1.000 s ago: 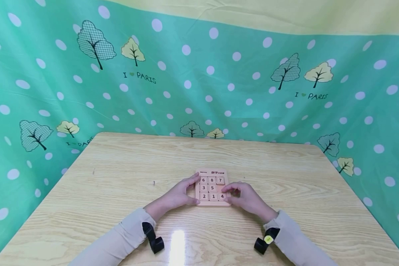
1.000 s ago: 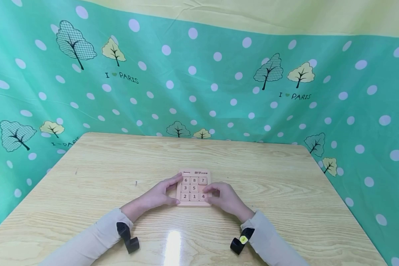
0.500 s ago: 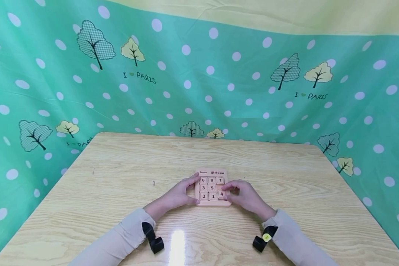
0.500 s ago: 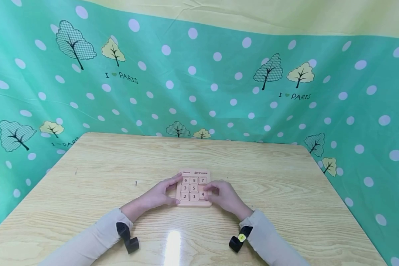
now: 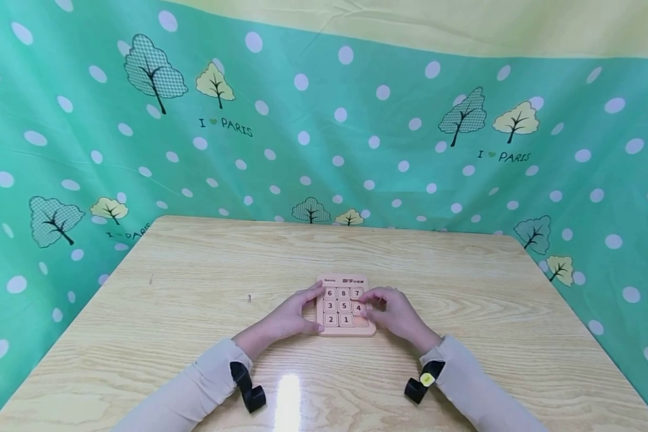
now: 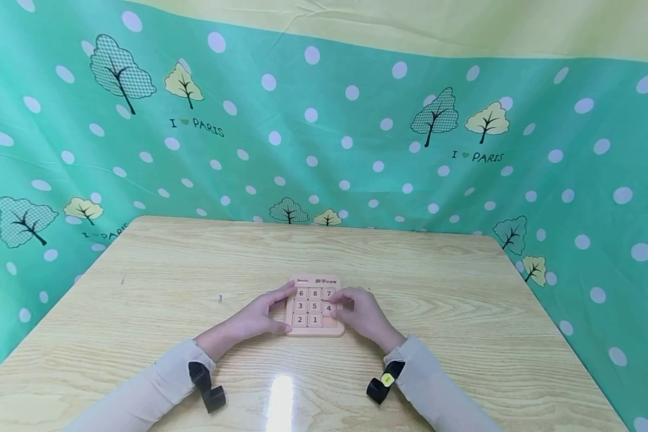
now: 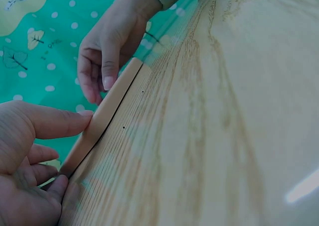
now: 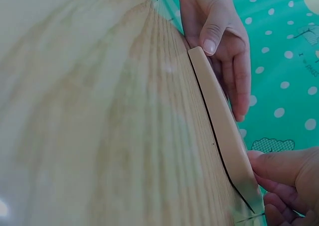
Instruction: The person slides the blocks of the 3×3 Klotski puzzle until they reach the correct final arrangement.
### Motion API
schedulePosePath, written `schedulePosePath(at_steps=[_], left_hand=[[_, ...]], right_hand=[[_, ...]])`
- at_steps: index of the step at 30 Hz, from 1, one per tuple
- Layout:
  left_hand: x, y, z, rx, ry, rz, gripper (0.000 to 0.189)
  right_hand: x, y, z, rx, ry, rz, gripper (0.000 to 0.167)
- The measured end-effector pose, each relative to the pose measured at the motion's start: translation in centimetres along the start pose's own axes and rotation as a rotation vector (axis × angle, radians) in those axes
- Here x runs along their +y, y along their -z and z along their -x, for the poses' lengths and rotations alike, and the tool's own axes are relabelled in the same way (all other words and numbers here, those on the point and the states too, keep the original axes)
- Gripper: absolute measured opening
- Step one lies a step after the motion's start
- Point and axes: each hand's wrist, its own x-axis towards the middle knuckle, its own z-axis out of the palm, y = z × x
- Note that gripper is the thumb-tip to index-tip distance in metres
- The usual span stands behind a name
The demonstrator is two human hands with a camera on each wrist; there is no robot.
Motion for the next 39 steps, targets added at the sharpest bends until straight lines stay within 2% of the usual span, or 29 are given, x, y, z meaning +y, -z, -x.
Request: schedulePosePath(at_steps=[7,16,26,39], left_hand=[[-0.2,0.0,-0.1,-0.003,-0.010,0.011,0.082],[-0.1,0.1,0.0,0.003,-0.009,-0.017,0.083],[-0.2,0.1,0.0,-0.003,-0.025,-0.025,0.083],[-0.2,0.2,0.0,-0.017,-0.046,-0.015,0.081]], right_hand=[[0.0,-0.2,-0.1,0.020,-0.033,-0.014,0.024],[-0.7,-1.1,0.3,0.001,0.077,-0.013,0.027],[-1.5,-2.7,0.4,-0.033,0.084,-0.051,0.026],[-2.3,-3.6,0.3,-0.021,0.109,-0.008,0.025]])
